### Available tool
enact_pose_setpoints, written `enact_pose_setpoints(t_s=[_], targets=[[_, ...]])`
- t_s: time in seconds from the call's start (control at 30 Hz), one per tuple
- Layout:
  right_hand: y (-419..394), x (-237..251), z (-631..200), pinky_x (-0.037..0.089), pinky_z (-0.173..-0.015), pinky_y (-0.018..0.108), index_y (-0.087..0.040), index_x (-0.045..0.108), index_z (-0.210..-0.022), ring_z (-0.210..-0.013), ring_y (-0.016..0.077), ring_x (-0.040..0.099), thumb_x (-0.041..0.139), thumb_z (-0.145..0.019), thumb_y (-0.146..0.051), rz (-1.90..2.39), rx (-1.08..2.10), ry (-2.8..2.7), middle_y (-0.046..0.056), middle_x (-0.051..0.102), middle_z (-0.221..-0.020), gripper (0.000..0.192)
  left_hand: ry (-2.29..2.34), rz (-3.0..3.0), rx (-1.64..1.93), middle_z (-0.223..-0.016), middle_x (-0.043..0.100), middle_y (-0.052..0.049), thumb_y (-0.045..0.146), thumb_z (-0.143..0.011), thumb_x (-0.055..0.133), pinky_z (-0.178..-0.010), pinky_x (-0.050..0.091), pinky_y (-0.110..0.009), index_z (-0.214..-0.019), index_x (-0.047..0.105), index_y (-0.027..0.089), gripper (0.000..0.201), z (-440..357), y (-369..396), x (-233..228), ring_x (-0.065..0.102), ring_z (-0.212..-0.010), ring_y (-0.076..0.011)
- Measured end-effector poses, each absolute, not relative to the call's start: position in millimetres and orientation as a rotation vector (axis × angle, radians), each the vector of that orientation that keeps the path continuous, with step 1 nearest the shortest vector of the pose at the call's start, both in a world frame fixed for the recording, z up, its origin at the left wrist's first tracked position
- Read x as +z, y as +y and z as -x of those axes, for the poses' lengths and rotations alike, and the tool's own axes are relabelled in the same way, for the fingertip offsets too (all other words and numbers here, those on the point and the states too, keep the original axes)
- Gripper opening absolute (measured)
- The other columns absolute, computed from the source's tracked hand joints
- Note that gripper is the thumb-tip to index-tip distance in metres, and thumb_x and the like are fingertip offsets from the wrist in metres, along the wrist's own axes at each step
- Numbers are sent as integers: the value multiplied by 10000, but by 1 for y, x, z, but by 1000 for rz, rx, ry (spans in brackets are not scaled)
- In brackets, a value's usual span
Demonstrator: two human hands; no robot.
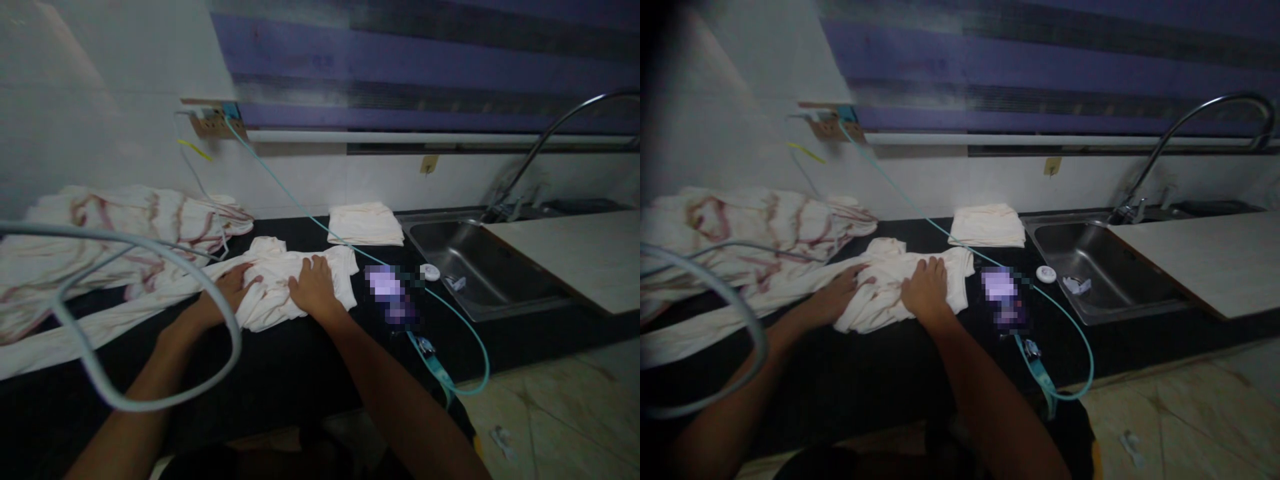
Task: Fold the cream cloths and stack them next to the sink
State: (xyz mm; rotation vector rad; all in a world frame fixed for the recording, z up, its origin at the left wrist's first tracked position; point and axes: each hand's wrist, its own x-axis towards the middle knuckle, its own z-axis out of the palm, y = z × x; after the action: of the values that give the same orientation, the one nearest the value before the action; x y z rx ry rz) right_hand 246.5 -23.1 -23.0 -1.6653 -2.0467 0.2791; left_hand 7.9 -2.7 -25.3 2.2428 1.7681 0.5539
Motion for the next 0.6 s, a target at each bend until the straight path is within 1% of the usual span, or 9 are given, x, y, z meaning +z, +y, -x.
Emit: enact_pose_setpoints(t_s=[0.03,0.1,0.17,0.23,0.33,0.4,0.43,0.5,0.6], targets=[[-22,-24,-248,286,-1247,528,-40,497,-1467,-1523,399,346,516,-1025,-415,1688,275,-2039,270,448,-1589,580,1750,-2228,569,-1516,524,-306,679,-940,398,-1188,416,-566,-1483,455,33,846,-12,-5,-21,538,-1408,-405],[-19,-26,-249,241,-1268,538,-39,472,-1502,-1562,409,299,496,-1034,-424,1727,275,-2023,264,399,-1641,606,1716,-2187,593,-1417,606,-259,706,-921,436,-1098,496,-537,-1520,421,67,876,-22,-14,-8,628,-1267,-374],[-17,-27,-251,229,-1272,550,-41,467,-1511,-1575,411,284,491,-1034,-428,1749,277,-2016,265,385,-1656,614,1669,-2172,597,-1365,642,-232,704,-917,481,-1029,538,-510,-1549,402,95,881,-33,-25,4,662,-1183,-351],[-16,-28,-252,238,-1266,560,-42,482,-1497,-1574,413,289,494,-1029,-436,1752,270,-2020,273,392,-1652,612,1561,-2217,586,-1450,606,-220,672,-907,548,-1078,524,-496,-1558,409,131,857,-44,-34,11,633,-1272,-350],[-17,-28,-253,259,-1259,556,-60,503,-1481,-1563,407,312,483,-1028,-426,1745,237,-2026,265,426,-1630,583,1346,-2346,558,-1614,478,-190,631,-856,667,-1205,441,-492,-1583,395,185,896,-54,-42,10,508,-1459,-345],[-17,-27,-253,264,-1260,546,-78,511,-1481,-1557,399,326,476,-1026,-389,1746,215,-2027,252,444,-1618,553,1271,-2425,535,-1667,402,-196,596,-849,694,-1264,369,-513,-1612,353,180,934,-59,-43,4,429,-1527,-339],[-18,-27,-253,266,-1260,543,-83,515,-1478,-1554,396,330,478,-1021,-368,1748,210,-2028,249,450,-1614,540,1251,-2456,530,-1684,370,-202,567,-866,680,-1287,328,-525,-1619,339,168,918,-61,-43,1,393,-1551,-333],[-18,-26,-253,272,-1256,547,-82,526,-1465,-1547,397,336,481,-1014,-347,1750,212,-2032,254,455,-1607,525,1232,-2492,544,-1692,355,-201,499,-939,586,-1313,266,-544,-1614,347,149,797,-64,-42,-3,357,-1573,-315],[-18,-26,-253,279,-1245,556,-72,526,-1460,-1540,402,336,476,-1014,-346,1746,215,-2034,256,461,-1603,526,1246,-2507,616,-1619,477,-181,411,-1013,422,-1296,302,-559,-1556,450,158,599,-66,-38,-5,439,-1521,-299]])
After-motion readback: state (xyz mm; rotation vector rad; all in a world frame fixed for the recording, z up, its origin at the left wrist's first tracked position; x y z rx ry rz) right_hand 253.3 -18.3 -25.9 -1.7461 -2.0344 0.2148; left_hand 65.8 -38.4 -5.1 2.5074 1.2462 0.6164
